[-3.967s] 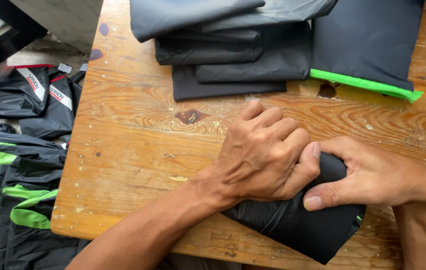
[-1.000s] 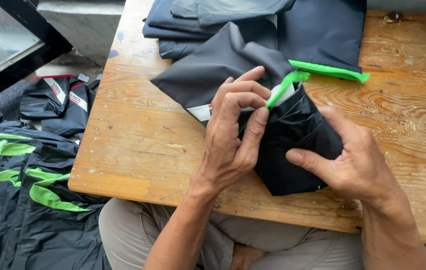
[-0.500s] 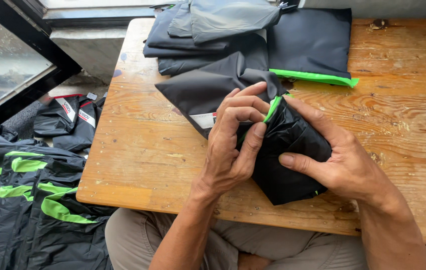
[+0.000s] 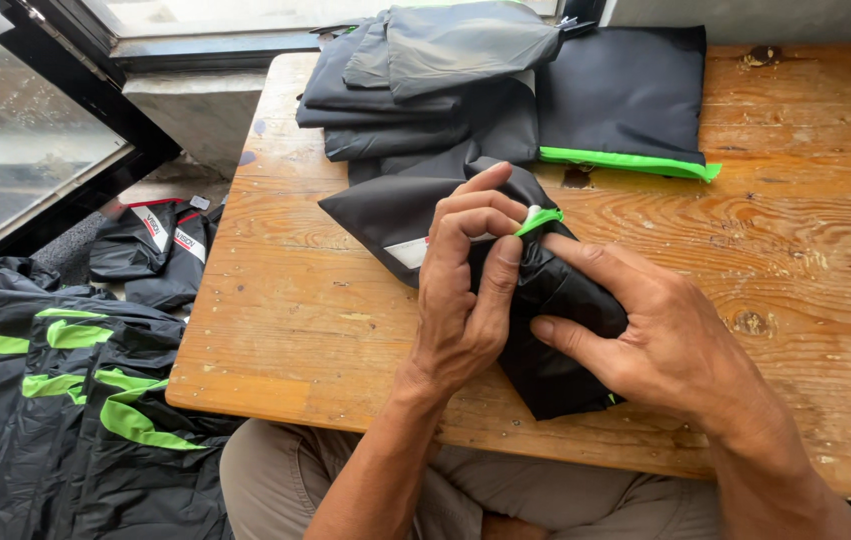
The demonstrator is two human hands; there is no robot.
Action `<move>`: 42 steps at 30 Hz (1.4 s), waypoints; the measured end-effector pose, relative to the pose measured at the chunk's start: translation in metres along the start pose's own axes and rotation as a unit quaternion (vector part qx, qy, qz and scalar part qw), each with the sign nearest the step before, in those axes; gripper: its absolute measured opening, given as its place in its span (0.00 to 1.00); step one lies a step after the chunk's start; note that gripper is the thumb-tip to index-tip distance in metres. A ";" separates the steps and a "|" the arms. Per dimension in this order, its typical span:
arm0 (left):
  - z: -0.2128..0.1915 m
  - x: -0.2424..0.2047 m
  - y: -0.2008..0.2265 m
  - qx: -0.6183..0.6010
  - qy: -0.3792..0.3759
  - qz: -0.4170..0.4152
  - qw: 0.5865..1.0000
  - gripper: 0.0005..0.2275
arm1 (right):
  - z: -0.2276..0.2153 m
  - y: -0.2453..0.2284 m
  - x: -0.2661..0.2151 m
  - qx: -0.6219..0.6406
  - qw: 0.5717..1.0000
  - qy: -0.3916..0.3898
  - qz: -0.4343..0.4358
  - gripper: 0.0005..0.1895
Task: The person folds a large black fabric piece into a long rectangle, rolls it tightly, and stuffs it into a small matching black storage pouch, finally zipping it shut.
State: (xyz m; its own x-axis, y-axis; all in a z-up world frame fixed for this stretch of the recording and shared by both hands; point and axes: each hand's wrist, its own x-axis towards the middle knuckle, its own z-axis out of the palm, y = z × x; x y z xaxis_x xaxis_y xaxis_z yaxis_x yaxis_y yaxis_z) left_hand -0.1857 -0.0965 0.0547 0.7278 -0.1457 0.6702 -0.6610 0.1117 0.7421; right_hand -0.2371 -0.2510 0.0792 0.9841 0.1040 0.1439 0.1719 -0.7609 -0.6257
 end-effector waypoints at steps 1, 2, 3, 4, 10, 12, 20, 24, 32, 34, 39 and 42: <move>0.000 0.000 0.000 0.025 -0.007 0.021 0.999 0.03 | -0.001 -0.003 0.000 0.008 1.000 0.002 0.024 0.36; 0.000 0.000 0.000 0.050 -0.014 0.043 0.998 0.02 | -0.003 -0.006 -0.001 0.015 0.999 0.004 0.048 0.39; 0.001 -0.002 -0.001 0.049 -0.015 0.044 0.998 0.02 | -0.004 -0.009 0.000 0.015 0.999 0.005 0.048 0.39; 0.001 -0.004 -0.002 0.075 -0.021 0.065 0.995 0.01 | -0.006 -0.012 0.000 0.026 0.995 0.001 0.100 0.42; 0.001 -0.009 -0.003 0.123 -0.042 0.131 0.983 0.01 | -0.007 -0.002 0.004 0.078 0.987 -0.026 0.139 0.51; 0.003 -0.013 -0.003 0.126 -0.038 0.151 0.980 0.01 | -0.004 0.003 0.002 0.112 0.991 -0.008 0.078 0.44; -0.001 -0.017 0.001 0.210 0.018 0.140 0.967 0.02 | 0.002 0.009 0.001 0.209 0.968 0.120 0.065 0.32; -0.008 -0.019 -0.013 0.165 0.161 -0.034 0.973 0.28 | 0.006 0.028 0.000 0.247 0.959 0.139 0.034 0.33; -0.004 0.000 -0.008 -0.213 0.163 -0.312 0.911 0.41 | 0.012 0.033 -0.002 0.216 0.965 0.129 -0.071 0.36; -0.007 -0.002 0.000 -0.198 0.134 -0.333 0.912 0.39 | 0.018 0.037 -0.002 0.234 0.959 0.145 -0.068 0.35; -0.003 -0.008 0.010 -0.191 0.018 -0.322 0.927 0.24 | 0.025 0.037 0.002 0.289 0.933 0.200 -0.077 0.30; -0.001 -0.009 0.010 -0.216 -0.019 -0.379 0.899 0.18 | 0.029 0.038 0.004 0.245 0.937 0.232 -0.086 0.29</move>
State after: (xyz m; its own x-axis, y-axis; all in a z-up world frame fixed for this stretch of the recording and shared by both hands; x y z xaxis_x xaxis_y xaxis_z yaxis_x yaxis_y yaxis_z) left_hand -0.1987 -0.0929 0.0556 0.9269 -0.3744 -0.0263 0.1624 0.3368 0.9275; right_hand -0.2251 -0.2608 0.0343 0.8338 -0.1790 0.5223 0.4385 -0.3603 -0.8234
